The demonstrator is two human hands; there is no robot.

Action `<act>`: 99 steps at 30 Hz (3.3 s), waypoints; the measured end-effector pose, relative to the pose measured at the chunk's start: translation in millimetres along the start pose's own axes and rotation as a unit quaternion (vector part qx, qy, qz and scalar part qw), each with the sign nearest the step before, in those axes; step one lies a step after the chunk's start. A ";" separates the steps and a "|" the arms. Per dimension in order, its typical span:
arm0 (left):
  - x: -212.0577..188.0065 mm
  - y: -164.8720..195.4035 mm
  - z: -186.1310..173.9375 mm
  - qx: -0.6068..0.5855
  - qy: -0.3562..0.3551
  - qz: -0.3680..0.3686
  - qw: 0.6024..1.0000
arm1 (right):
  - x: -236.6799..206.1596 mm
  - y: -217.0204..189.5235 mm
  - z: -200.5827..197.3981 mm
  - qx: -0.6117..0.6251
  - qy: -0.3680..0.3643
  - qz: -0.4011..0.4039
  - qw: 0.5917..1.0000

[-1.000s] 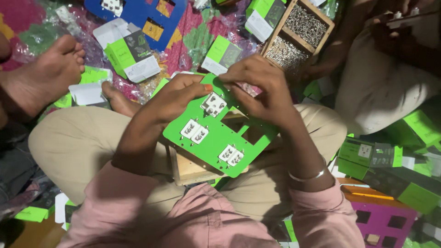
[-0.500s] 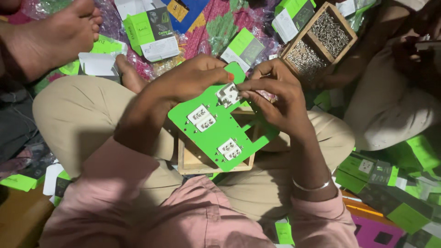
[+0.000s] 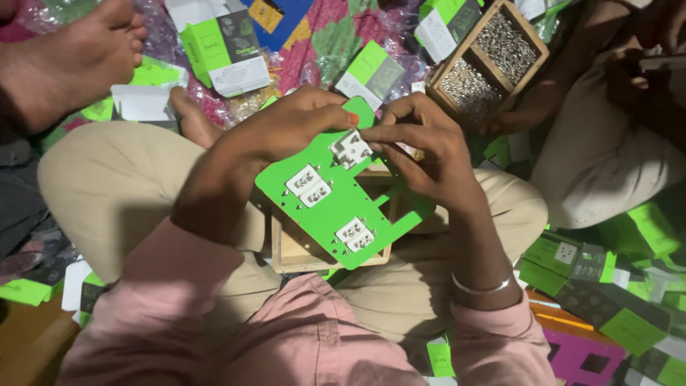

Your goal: The person sits on the floor and assembles white electrical switches onto a green plastic mounting board. They pick up screws from a wooden box, insert them into the switch terminals, and tighten them by hand. The person repeats this process for multiple switches on the board.

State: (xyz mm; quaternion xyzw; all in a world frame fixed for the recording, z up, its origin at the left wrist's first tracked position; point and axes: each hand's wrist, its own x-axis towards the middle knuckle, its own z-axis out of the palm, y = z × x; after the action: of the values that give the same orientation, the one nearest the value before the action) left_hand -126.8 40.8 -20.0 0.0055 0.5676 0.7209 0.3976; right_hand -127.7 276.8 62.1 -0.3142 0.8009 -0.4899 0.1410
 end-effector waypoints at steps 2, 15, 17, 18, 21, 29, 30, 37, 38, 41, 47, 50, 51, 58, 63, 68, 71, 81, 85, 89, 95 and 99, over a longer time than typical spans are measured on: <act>1.2 -2.7 -0.5 0.028 0.037 -0.009 0.999 | -0.4 0.7 2.7 -0.007 0.017 -0.001 1.000; -3.1 -19.6 -12.4 -0.038 0.064 -0.066 0.995 | -10.1 16.9 -3.6 0.026 -0.005 -0.047 0.999; -1.1 -22.0 -14.7 -0.041 0.051 -0.059 0.996 | -9.8 18.6 -5.0 0.029 -0.004 -0.051 0.998; -2.0 -23.3 -15.5 -0.050 0.049 -0.073 0.995 | -9.9 18.7 -4.0 0.037 -0.008 -0.054 0.998; -1.3 -23.6 -17.2 -0.076 0.044 -0.087 0.992 | -10.7 19.2 -5.5 0.030 -0.023 -0.056 0.998; -2.2 -16.0 -10.5 -0.083 0.028 -0.085 0.992 | -8.6 16.5 -4.8 0.020 -0.010 -0.062 0.998; -2.2 -15.2 -10.0 -0.084 0.029 -0.084 0.992 | -8.2 16.7 -4.6 0.020 -0.007 -0.064 0.998; -2.4 -14.2 -7.6 -0.105 0.040 -0.090 0.990 | -7.8 16.7 -4.8 0.038 0.008 -0.056 0.998; -2.1 -14.0 -7.4 -0.101 0.042 -0.089 0.990 | -7.8 16.5 -5.3 0.040 0.006 -0.056 0.998; -2.9 -12.8 -7.0 -0.103 0.041 -0.093 0.989 | -7.6 15.7 -6.1 0.037 0.003 -0.052 0.998; -1.9 -12.9 -7.8 -0.097 0.028 -0.078 0.992 | -7.5 14.1 -5.7 0.009 0.004 -0.055 0.998; -2.5 -14.6 -9.4 -0.097 0.035 -0.085 0.991 | -8.8 13.2 -5.9 0.001 0.013 -0.057 0.998; -3.0 -15.3 -9.7 -0.099 0.034 -0.079 0.991 | -9.1 13.1 -6.0 0.001 0.016 -0.058 0.998; -3.8 -17.4 -8.5 -0.123 0.043 -0.066 0.989 | -8.6 12.8 -4.4 -0.013 0.020 -0.066 0.998; -4.9 -13.9 -6.3 -0.118 0.042 -0.062 0.990 | -8.3 12.4 -3.5 -0.011 0.028 -0.056 0.998; -2.2 -14.8 -9.3 -0.066 0.048 -0.061 0.995 | -10.0 10.8 -3.5 -0.016 0.042 -0.061 0.997; -1.8 -15.0 -13.0 -0.002 0.023 0.006 1.000 | -5.4 8.4 0.1 -0.003 0.047 -0.061 0.997; -5.8 -5.3 0.8 -0.090 0.021 0.004 0.996 | 0.3 -2.8 8.8 -0.014 0.055 -0.034 0.998; -5.9 -1.1 1.7 -0.070 0.018 0.012 0.997 | 0.9 -2.0 8.3 -0.010 0.054 -0.025 0.998; -4.6 -0.4 0.9 -0.063 0.011 0.008 0.998 | 2.8 -1.5 6.3 -0.022 0.050 -0.025 0.998; -3.5 -4.6 -0.4 -0.055 0.011 0.014 0.998 | 2.2 -0.3 7.9 -0.037 0.049 -0.035 0.997; -2.6 -4.9 -0.1 -0.064 0.014 0.005 0.998 | 3.0 2.1 8.2 -0.038 0.038 -0.030 0.998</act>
State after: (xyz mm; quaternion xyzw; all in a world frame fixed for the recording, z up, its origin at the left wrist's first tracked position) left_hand -122.3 39.4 -22.9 -0.0275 0.5261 0.7576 0.3853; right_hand -126.5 269.9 56.6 -0.3242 0.8140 -0.4746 0.0839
